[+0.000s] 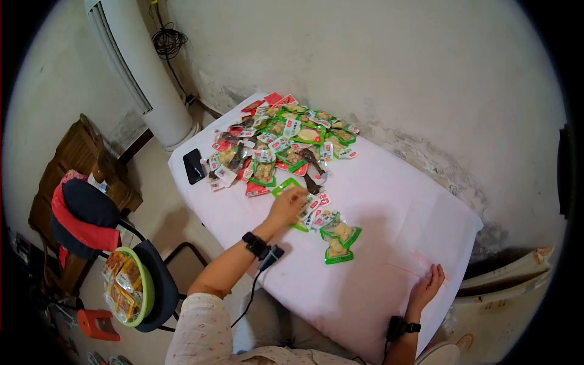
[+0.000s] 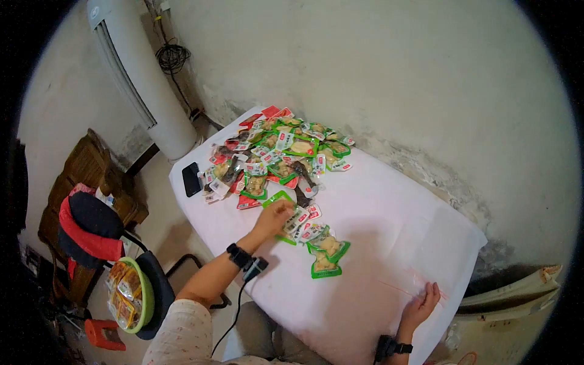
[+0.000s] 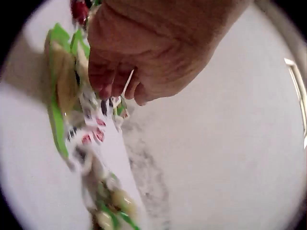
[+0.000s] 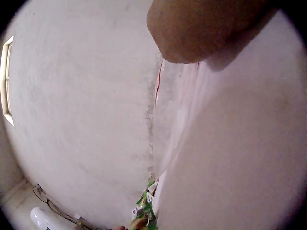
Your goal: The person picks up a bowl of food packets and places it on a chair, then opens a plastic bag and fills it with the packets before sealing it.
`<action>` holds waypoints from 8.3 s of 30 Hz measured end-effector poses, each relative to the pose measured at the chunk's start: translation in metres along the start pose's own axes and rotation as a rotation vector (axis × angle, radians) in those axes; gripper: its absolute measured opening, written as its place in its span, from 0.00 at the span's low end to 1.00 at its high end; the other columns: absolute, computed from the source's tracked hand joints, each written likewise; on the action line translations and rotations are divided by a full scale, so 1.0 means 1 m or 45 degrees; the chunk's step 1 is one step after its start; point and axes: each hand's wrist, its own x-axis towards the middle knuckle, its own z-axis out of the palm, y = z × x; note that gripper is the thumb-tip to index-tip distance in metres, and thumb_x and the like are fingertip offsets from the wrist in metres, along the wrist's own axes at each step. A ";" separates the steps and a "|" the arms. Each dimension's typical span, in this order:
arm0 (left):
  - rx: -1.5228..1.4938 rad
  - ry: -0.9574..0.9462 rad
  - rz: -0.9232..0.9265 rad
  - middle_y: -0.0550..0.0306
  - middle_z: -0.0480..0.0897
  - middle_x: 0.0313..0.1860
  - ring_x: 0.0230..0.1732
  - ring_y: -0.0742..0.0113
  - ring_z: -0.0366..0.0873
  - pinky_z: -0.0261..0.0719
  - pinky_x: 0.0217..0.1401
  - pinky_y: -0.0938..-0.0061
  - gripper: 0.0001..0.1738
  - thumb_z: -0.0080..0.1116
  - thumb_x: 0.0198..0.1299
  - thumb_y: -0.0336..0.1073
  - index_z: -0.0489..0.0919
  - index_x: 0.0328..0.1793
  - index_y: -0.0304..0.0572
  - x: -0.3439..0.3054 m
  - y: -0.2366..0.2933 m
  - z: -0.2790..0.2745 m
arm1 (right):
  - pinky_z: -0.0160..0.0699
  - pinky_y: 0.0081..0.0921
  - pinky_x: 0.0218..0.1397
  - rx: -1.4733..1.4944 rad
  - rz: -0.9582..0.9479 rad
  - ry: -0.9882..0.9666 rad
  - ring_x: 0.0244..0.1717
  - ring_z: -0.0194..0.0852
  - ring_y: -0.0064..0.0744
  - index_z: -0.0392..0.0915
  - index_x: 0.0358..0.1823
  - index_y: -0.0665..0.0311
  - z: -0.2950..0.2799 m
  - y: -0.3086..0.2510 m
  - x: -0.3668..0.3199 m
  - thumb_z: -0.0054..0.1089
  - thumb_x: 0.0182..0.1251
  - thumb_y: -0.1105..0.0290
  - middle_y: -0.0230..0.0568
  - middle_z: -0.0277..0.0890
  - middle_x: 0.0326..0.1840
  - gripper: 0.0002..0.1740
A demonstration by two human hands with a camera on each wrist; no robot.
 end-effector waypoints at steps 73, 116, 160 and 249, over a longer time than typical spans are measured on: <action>-0.643 -0.141 -0.223 0.61 0.80 0.32 0.31 0.75 0.77 0.76 0.35 0.79 0.13 0.58 0.62 0.34 0.76 0.51 0.40 -0.065 0.046 0.014 | 0.61 0.35 0.68 0.133 0.043 -0.084 0.64 0.63 0.47 0.74 0.53 0.71 -0.004 -0.010 0.001 0.41 0.65 0.82 0.52 0.66 0.63 0.17; 0.152 0.796 -0.028 0.53 0.82 0.34 0.36 0.70 0.80 0.78 0.39 0.73 0.15 0.58 0.60 0.40 0.76 0.46 0.36 0.042 -0.032 -0.238 | 0.63 0.37 0.66 -0.091 -0.137 -0.059 0.61 0.65 0.50 0.76 0.49 0.71 -0.003 0.011 0.002 0.46 0.63 0.76 0.55 0.68 0.58 0.15; 1.000 -0.109 0.423 0.43 0.60 0.72 0.74 0.44 0.54 0.54 0.67 0.34 0.28 0.55 0.58 0.42 0.68 0.67 0.51 0.014 0.051 0.010 | 0.63 0.40 0.65 -0.287 -0.096 -0.100 0.60 0.66 0.55 0.75 0.52 0.66 -0.010 -0.009 0.001 0.48 0.52 0.81 0.57 0.68 0.60 0.23; 0.082 0.354 0.468 0.52 0.80 0.38 0.42 0.51 0.77 0.75 0.46 0.64 0.05 0.56 0.58 0.32 0.81 0.36 0.41 0.071 0.000 0.032 | 0.76 0.32 0.44 -0.067 -0.673 -1.669 0.38 0.78 0.39 0.80 0.40 0.65 0.266 -0.221 0.188 0.55 0.64 0.57 0.44 0.80 0.38 0.17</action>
